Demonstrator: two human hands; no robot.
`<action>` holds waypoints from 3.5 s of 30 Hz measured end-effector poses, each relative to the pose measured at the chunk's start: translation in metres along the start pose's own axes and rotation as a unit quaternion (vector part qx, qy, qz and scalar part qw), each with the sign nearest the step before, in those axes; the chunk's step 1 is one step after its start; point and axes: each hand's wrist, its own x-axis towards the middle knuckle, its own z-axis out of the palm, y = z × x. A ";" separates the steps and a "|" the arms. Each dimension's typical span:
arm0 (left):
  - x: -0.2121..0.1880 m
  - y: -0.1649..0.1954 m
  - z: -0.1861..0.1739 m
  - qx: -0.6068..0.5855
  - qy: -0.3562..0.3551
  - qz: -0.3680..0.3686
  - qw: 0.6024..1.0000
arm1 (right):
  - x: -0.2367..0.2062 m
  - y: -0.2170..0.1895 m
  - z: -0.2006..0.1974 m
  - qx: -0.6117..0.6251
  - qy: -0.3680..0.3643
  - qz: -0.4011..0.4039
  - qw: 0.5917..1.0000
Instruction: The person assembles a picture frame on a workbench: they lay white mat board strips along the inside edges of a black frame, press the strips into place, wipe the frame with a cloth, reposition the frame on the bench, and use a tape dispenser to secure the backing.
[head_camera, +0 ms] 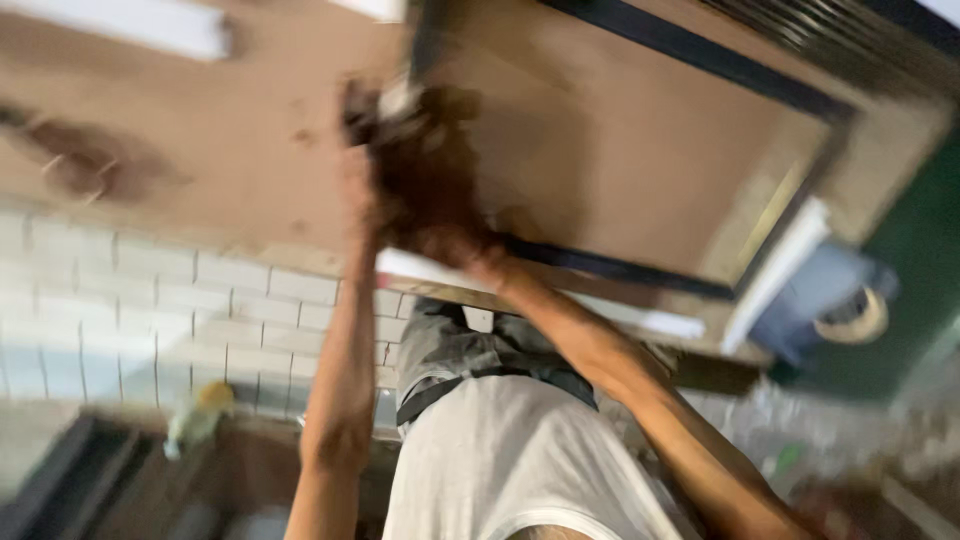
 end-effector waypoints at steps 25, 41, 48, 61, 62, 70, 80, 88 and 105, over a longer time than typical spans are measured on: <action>0.023 0.019 0.010 0.298 -0.059 0.021 0.952 | -0.246 0.254 -0.181 -0.101 -0.050 0.371 0.922; 0.021 0.013 0.011 0.255 -0.070 0.021 0.964 | 0.014 0.037 -0.054 -0.026 -0.062 -0.039 0.997; 0.024 0.022 0.016 0.291 -0.060 0.053 0.953 | -0.151 0.208 -0.166 -0.058 -0.030 0.246 0.967; 0.025 0.022 0.020 0.325 -0.050 0.107 0.938 | -0.303 0.219 -0.187 -0.130 0.035 0.318 0.938; 0.024 0.023 0.018 0.341 -0.057 0.102 0.933 | -0.290 0.242 -0.190 -0.126 0.026 0.322 0.938; 0.023 0.027 0.018 0.289 -0.077 0.072 0.951 | -0.272 0.196 -0.149 -0.112 0.000 0.321 0.941; 0.027 0.030 0.013 0.270 -0.071 0.045 0.959 | -0.247 0.303 -0.214 -0.088 -0.038 0.085 0.992; 0.030 0.030 0.009 0.283 -0.094 0.023 0.954 | 0.003 0.219 -0.067 -0.032 -0.095 -0.039 0.994; 0.031 0.022 0.018 0.272 -0.056 0.086 0.957 | -0.240 0.199 -0.204 -0.133 -0.047 0.186 0.972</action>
